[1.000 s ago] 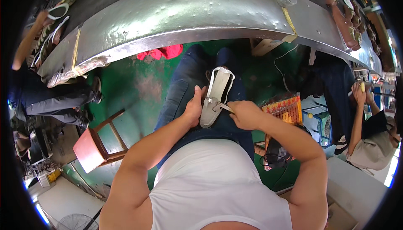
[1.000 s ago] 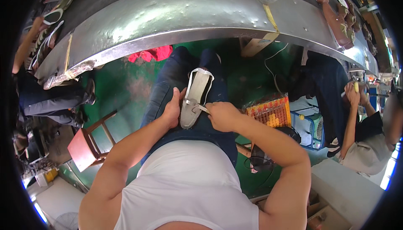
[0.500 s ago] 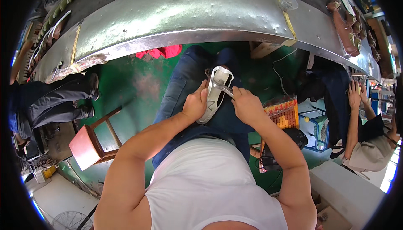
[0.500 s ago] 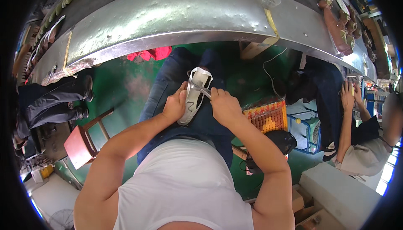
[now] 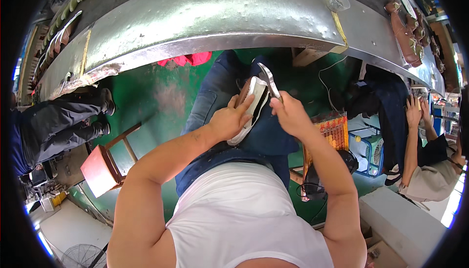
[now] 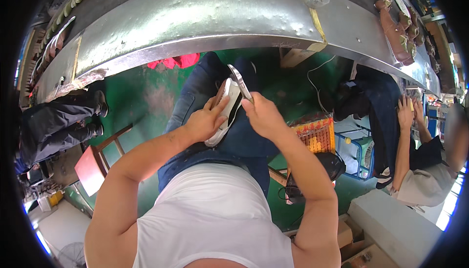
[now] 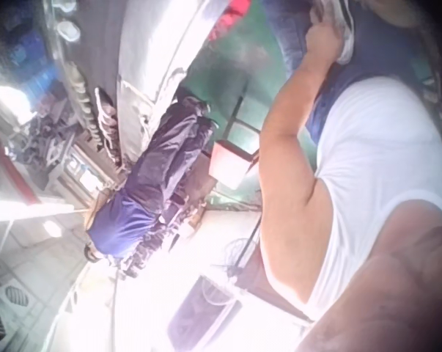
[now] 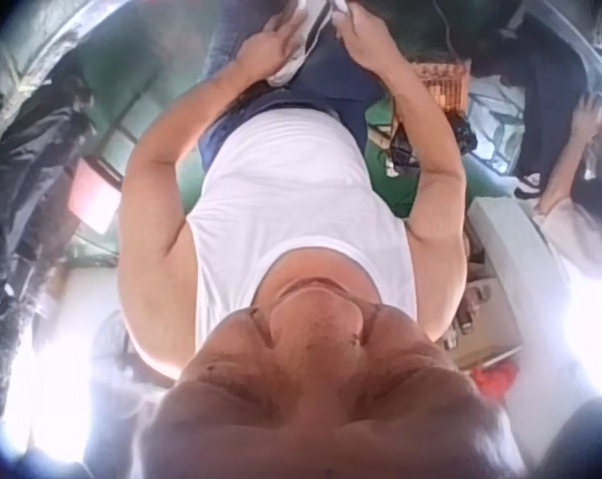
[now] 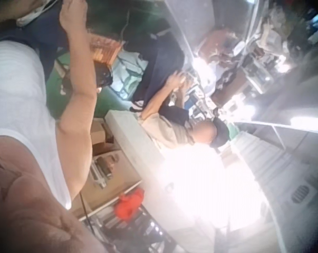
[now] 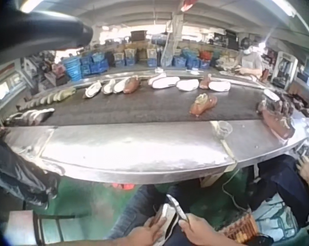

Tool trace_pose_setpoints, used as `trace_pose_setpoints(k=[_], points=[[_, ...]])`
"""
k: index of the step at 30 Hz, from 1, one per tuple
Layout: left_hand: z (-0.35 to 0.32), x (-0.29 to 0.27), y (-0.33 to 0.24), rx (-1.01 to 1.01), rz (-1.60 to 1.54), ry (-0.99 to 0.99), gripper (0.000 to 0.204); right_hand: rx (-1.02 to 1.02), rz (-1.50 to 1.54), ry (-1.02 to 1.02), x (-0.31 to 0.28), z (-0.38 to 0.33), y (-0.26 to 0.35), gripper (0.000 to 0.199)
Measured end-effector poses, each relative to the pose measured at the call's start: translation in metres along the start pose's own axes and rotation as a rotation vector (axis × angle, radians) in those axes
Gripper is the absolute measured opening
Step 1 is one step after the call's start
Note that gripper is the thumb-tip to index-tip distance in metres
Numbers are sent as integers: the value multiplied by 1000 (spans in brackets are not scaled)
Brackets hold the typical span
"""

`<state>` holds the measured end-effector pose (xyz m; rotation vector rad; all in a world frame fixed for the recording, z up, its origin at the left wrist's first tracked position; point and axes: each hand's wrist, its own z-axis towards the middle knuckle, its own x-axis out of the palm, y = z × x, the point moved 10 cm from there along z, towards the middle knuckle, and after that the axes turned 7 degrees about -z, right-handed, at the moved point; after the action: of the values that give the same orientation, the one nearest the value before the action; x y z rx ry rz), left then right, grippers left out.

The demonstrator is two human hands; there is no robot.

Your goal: Using pliers to pull and secure shoe upper material over a last on an assembly line.

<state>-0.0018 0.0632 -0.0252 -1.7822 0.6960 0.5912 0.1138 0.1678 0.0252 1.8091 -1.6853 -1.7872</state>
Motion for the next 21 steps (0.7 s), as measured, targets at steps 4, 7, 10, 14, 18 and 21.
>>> trace_pose_setpoints(k=[4,7,10,14,18,21], points=[[-15,0,-9,-19,106,131,66,-41,-323,61,32,12,-15,40],[-44,14,48,-263,-574,-167,79,9,-298,104,26,-2,-22,39],[-54,3,19,-208,-552,-163,86,180,36,199,34,-25,-43,39],[-45,-17,21,-353,-383,64,88,236,337,74,33,-41,-59,33],[-54,-124,-14,23,-337,-298,75,241,463,-49,15,-49,-66,28],[-28,-152,-27,192,-926,-486,50,249,501,-37,13,-51,-67,25]])
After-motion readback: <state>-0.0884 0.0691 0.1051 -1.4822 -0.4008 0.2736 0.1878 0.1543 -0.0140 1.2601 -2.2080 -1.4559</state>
